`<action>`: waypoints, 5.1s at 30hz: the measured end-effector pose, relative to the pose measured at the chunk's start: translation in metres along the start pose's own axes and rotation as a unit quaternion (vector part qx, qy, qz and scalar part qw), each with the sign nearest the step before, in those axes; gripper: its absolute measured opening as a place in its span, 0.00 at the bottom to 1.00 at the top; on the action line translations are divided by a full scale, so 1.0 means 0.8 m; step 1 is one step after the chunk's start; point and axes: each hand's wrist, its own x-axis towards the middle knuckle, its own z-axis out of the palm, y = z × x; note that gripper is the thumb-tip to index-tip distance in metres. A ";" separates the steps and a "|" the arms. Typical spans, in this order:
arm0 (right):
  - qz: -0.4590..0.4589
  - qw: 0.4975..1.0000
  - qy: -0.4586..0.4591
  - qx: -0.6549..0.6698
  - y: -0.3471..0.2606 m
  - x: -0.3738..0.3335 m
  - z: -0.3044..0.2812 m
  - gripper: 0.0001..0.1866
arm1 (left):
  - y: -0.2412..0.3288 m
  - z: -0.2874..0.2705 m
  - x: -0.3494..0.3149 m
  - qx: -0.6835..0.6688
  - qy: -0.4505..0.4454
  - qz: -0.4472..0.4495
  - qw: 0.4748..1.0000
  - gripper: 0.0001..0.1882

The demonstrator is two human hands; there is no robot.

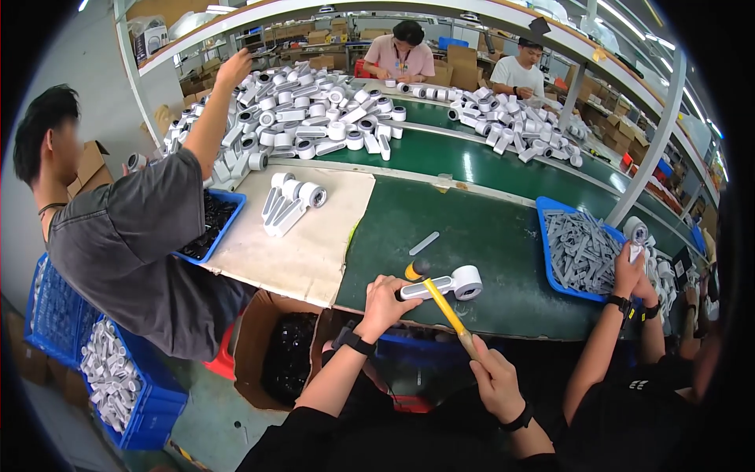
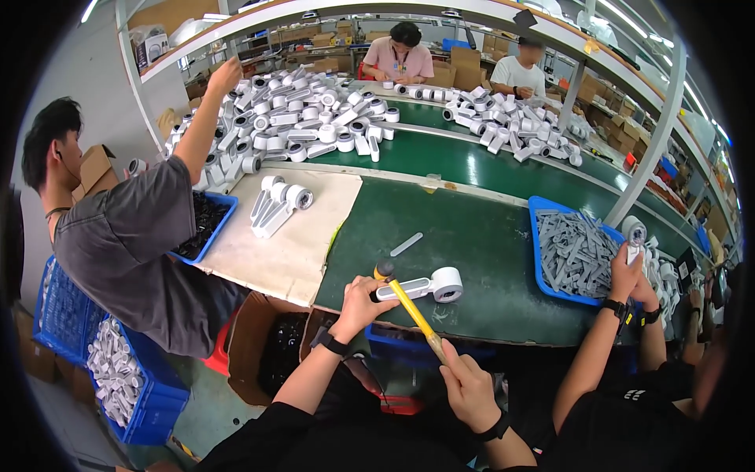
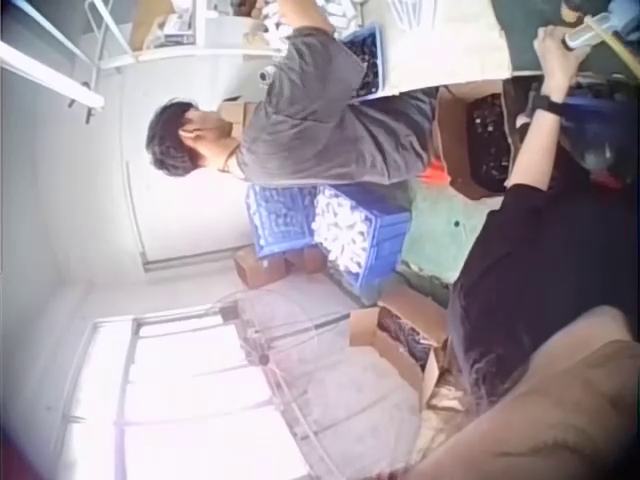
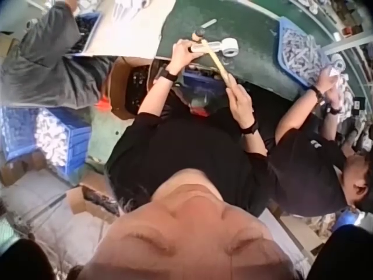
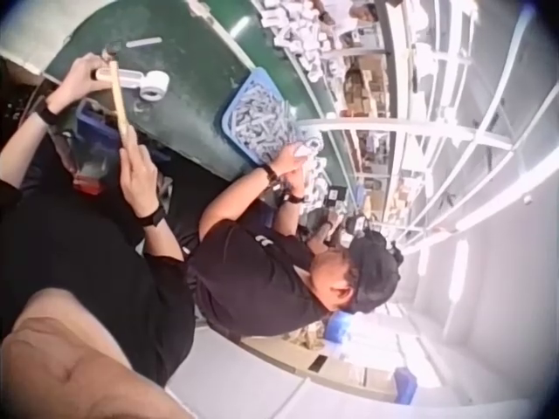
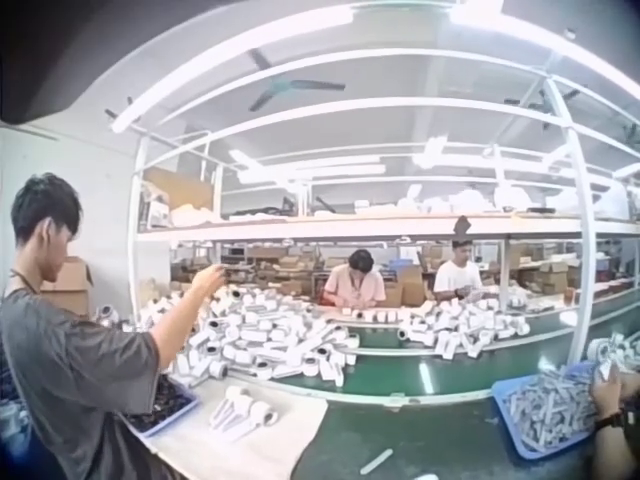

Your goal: The person picks up a white fan component, places a grey plastic strip onto it, and strikes the strip with a yellow hammer. They then set the assembled component aside and repeat the process with another fan.

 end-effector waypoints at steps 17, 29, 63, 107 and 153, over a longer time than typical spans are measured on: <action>0.032 0.999 -0.017 -0.029 0.023 -0.009 -0.004 0.26 | 0.004 0.002 0.001 -0.003 0.005 0.022 1.000 0.16; 0.058 0.998 0.001 -0.033 0.025 -0.019 -0.004 0.25 | 0.004 0.001 -0.003 0.017 -0.003 0.004 1.000 0.15; -0.044 0.995 0.083 0.045 0.019 0.011 0.020 0.26 | -0.003 -0.034 -0.017 0.008 0.083 -0.019 0.996 0.15; 0.180 0.945 0.074 0.263 0.078 -0.020 0.035 0.27 | -0.001 -0.060 0.023 0.093 0.100 0.035 0.990 0.15; 0.212 0.883 0.153 0.391 0.134 0.022 0.021 0.28 | 0.244 -0.048 0.014 -0.575 -0.429 0.278 0.639 0.04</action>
